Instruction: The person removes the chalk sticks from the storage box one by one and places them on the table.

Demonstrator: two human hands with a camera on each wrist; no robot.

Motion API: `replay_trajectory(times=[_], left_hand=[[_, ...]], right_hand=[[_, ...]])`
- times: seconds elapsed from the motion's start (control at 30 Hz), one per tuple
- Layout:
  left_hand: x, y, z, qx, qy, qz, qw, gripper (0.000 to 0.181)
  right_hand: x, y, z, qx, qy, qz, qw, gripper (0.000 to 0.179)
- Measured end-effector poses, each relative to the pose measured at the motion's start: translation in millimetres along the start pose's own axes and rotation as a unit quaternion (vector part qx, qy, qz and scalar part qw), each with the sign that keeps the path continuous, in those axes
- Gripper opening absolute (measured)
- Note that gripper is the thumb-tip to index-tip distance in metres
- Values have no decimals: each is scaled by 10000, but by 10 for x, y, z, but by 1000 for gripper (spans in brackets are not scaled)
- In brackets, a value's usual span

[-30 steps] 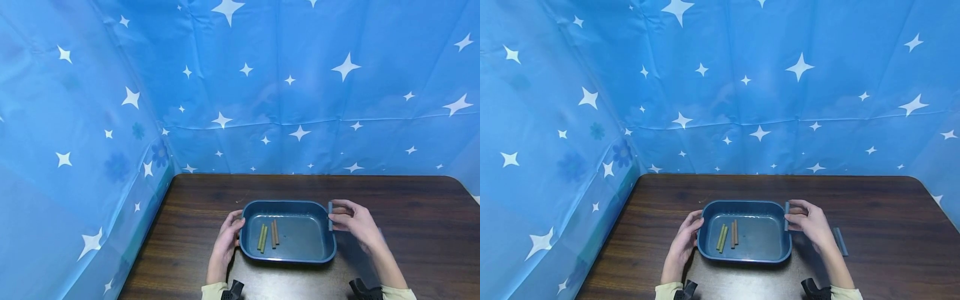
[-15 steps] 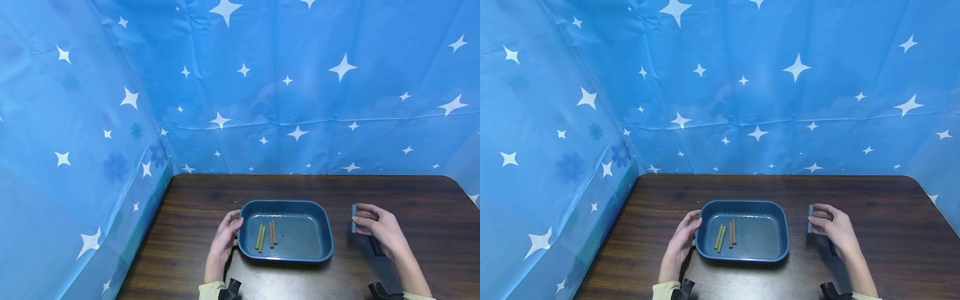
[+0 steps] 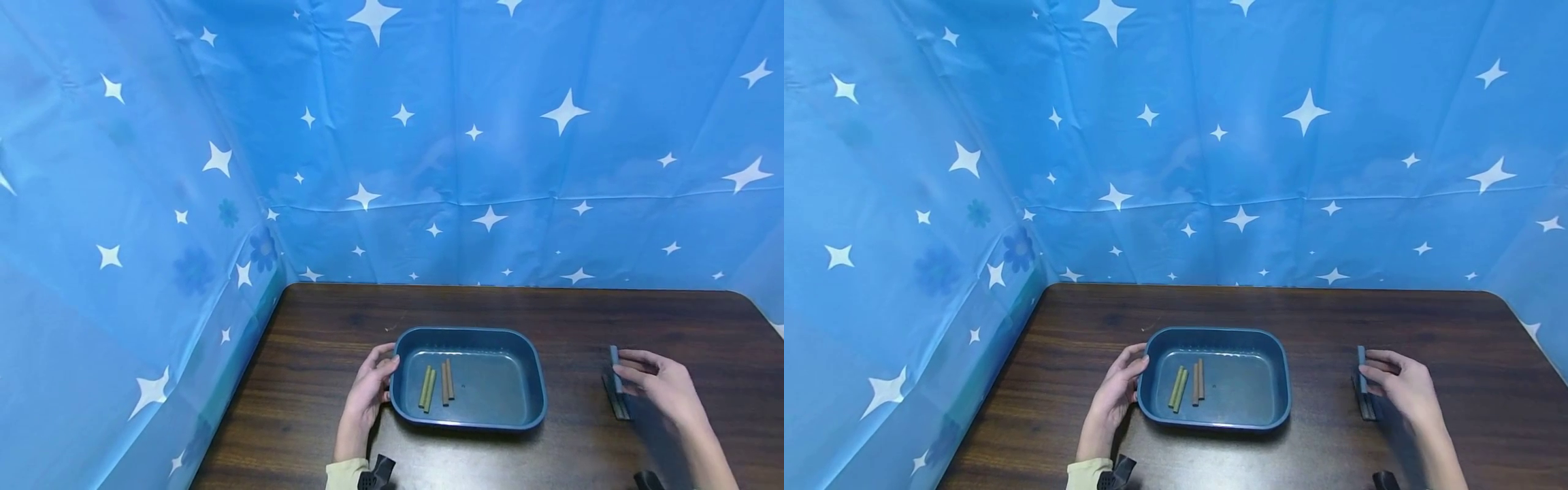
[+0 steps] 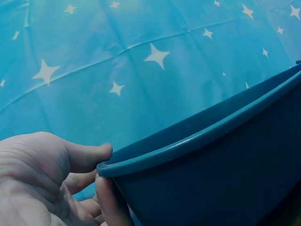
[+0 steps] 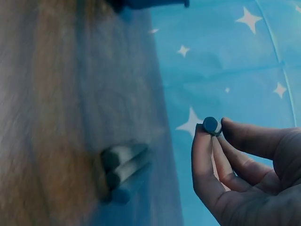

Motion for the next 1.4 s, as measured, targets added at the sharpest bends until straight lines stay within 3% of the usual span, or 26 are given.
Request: replay_trajectory(times=[0.17,0.3,0.47,0.77,1.0,1.4], left_hand=[[12,5,6,-2,-51,30,10000,43],[10,11,7,-18,-60,27,10000,44],[14,15,-4,-45,-61,-5,10000,44],[15,9,-2,-100,-31,-33,9999,47],[4,12,15,-79,7,-53,10000,47],[0,9,21,-103,45,-173,9998,43]], right_hand=[[-90,33,-126,216,425,-120,9988,55],[-131,52,-208,335,508,-36,9981,55],[-163,70,-281,347,971,136,9946,57],[-181,80,-297,126,2212,181,9750,45],[-132,74,-275,-183,2428,257,9696,38],[-111,49,-279,-282,2555,127,9663,32]])
Point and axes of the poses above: each hand's wrist, its own y-axis away from the middle knuckle, its own x-axis out of the palm, z = x × y, the point moved 5 cm from there along -y, towards the middle knuckle, and after that the axes turned 15 degrees about -x, right-handed, at the moved point
